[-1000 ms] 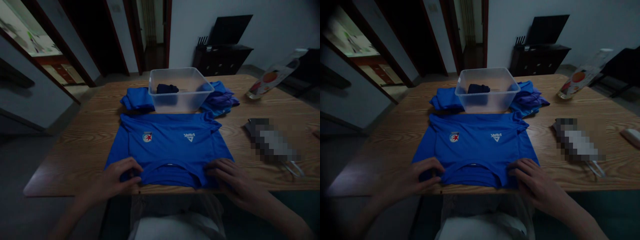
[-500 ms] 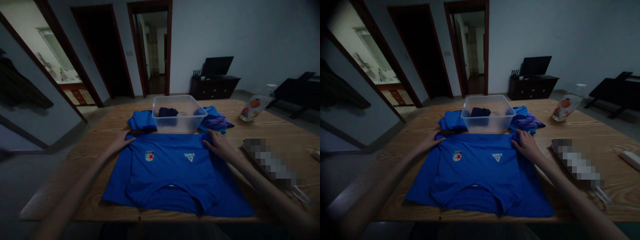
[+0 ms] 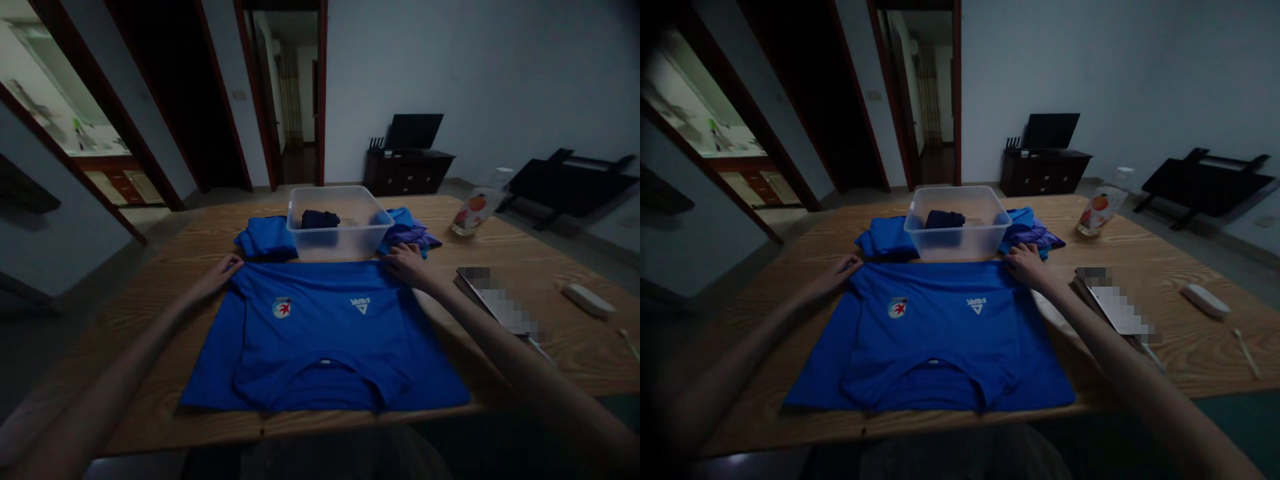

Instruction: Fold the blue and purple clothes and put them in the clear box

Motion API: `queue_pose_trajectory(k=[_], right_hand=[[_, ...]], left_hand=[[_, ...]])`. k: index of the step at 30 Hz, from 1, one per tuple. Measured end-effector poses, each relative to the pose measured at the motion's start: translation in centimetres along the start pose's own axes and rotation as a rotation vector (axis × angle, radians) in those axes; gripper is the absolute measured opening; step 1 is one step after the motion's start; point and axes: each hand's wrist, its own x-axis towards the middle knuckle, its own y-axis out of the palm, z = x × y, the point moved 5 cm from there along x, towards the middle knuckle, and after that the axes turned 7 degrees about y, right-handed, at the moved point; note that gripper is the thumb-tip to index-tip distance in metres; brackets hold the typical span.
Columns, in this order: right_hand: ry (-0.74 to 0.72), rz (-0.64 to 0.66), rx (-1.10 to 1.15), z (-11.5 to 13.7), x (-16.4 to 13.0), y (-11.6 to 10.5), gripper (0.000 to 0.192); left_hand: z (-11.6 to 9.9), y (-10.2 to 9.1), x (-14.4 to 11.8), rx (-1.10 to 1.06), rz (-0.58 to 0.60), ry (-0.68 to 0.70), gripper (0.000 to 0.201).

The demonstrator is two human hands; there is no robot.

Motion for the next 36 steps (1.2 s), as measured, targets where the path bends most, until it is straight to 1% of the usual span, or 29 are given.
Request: queue_pose_trajectory(k=[2,5,7,9,11,15,16,17,18,20,22,24,27,29,32,34,36], right_hand=[[0.008,0.005,0.026,-0.1,0.5,-0.6,0.021],[0.035,-0.016,0.097,-0.7,1.6,-2.1,0.023],[0.052,-0.031,0.159,-1.1,2.2,-3.1,0.025],[0.064,-0.042,0.218,-1.5,2.8,-4.0,0.026],[0.074,-0.051,0.262,-1.7,3.1,-4.6,0.026],[0.077,-0.057,0.319,-1.5,3.2,-5.2,0.021],[0.077,-0.061,0.331,-1.5,3.1,-5.3,0.02],[0.08,-0.07,0.344,-1.4,3.1,-5.5,0.02],[0.086,-0.086,0.356,-1.4,3.0,-5.8,0.021],[0.106,-0.135,0.376,-1.4,2.9,-6.6,0.023],[0.129,-0.196,0.388,-1.4,2.7,-7.8,0.025],[0.149,-0.251,0.392,-1.3,2.3,-9.0,0.025],[0.157,-0.331,0.368,-0.7,0.9,-10.8,0.022],[0.125,-0.331,0.336,0.1,-0.7,-11.7,0.022],[0.043,-0.216,0.307,1.5,-4.2,-12.2,0.023],[0.023,-0.141,0.265,2.1,-7.1,-12.1,0.023],[0.001,-0.086,0.203,2.7,-9.9,-11.6,0.022]], left_hand=[[-0.2,-0.5,-0.4,0.001,-0.039,-0.012,0.077],[-0.8,-1.7,-0.9,0.003,-0.088,-0.017,0.076],[-1.4,-2.6,-0.9,0.006,-0.077,-0.003,0.079],[-2.1,-3.3,-0.9,0.011,-0.036,0.016,0.083],[-2.7,-3.7,-0.9,0.015,0.036,0.031,0.085],[-3.5,-3.4,-1.2,0.062,0.284,0.05,0.074],[-3.6,-3.4,-1.3,0.075,0.317,0.053,0.072],[-3.8,-3.6,-1.3,0.086,0.32,0.06,0.071],[-4.1,-3.9,-1.2,0.098,0.299,0.075,0.071],[-5.1,-4.9,-1.0,0.147,0.195,0.128,0.075],[-6.7,-5.9,-1.0,0.247,0.076,0.197,0.077],[-8.4,-6.6,-1.2,0.366,0.01,0.254,0.076],[-10.1,-6.8,-2.4,0.459,0.006,0.283,0.071],[-10.3,-6.8,-3.8,0.466,0.006,0.266,0.066],[-9.6,-6.2,-7.1,0.424,0.034,0.219,0.056],[-9.1,-5.4,-9.9,0.377,0.085,0.161,0.048],[-9.0,-4.6,-12.8,0.373,0.124,0.092,0.042]])
